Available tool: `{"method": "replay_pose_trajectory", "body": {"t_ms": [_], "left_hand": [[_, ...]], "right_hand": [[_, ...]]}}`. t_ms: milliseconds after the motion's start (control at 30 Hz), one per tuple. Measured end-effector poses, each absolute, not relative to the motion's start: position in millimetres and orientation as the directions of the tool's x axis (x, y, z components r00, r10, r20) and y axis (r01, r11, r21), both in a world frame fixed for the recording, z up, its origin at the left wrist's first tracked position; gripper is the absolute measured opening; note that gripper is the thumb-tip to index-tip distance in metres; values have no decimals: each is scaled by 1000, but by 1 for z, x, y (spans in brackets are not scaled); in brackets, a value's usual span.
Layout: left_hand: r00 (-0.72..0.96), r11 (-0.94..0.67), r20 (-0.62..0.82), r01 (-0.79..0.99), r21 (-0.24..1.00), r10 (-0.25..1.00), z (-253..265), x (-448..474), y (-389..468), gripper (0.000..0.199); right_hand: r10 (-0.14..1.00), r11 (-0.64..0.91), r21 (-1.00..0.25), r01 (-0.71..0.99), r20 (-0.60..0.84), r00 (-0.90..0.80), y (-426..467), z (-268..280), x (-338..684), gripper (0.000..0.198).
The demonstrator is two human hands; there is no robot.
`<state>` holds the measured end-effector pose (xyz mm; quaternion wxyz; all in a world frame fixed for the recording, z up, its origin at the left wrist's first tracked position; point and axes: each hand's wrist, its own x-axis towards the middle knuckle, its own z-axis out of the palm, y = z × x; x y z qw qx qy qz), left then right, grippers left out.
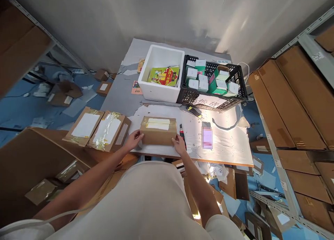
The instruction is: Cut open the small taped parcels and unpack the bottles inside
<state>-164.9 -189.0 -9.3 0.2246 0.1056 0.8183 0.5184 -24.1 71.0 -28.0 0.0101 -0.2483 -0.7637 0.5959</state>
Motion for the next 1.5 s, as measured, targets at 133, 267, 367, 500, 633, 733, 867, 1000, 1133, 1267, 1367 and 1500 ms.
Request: {"method": "replay_pose_trajectory", "body": {"t_ms": [133,267,367,500,633,733,867,1000,1133,1267,1367,1500], "left_hand": [[-894,550,-256,-14,835,367,-7,-171,-181,45],[-887,560,-272,-18,828,374,-16,-175,-170,41],[-886,537,-270,-30,843,376,-23,-176,-171,44],[-880,507,-306,-88,858,364,-33,-171,-185,47],[-861,497,-370,-165,852,350,-44,-161,-206,50],[-833,504,-401,-176,845,382,-46,-155,-214,61],[-796,519,-396,-124,846,457,-44,-149,-209,65],[-802,499,-366,-100,861,472,-40,-144,-199,58],[-846,513,-324,-71,856,424,-24,-144,-197,56],[-910,601,-240,13,799,338,2,-154,-190,51],[-923,626,-237,7,780,305,14,-165,-179,51],[-928,643,-251,-16,766,276,16,-178,-168,50]], "right_hand": [[450,283,-847,451,-298,-842,74,-17,-24,42],[446,283,-832,476,-326,-834,75,-14,-31,42],[430,248,-841,481,-349,-832,76,-18,-33,38],[470,162,-849,502,-381,-796,75,-29,-19,49],[498,105,-847,521,-409,-765,73,-41,4,52],[475,97,-853,514,-414,-777,69,-45,10,63],[379,66,-868,493,-435,-817,61,-45,1,73],[403,45,-899,435,-382,-832,53,-42,-7,59],[410,168,-898,406,-311,-857,54,-27,-6,39],[451,396,-807,439,-246,-858,62,-3,-12,34],[484,477,-741,473,-228,-845,67,9,-25,41],[496,476,-729,492,-240,-835,73,13,-41,47]]}}
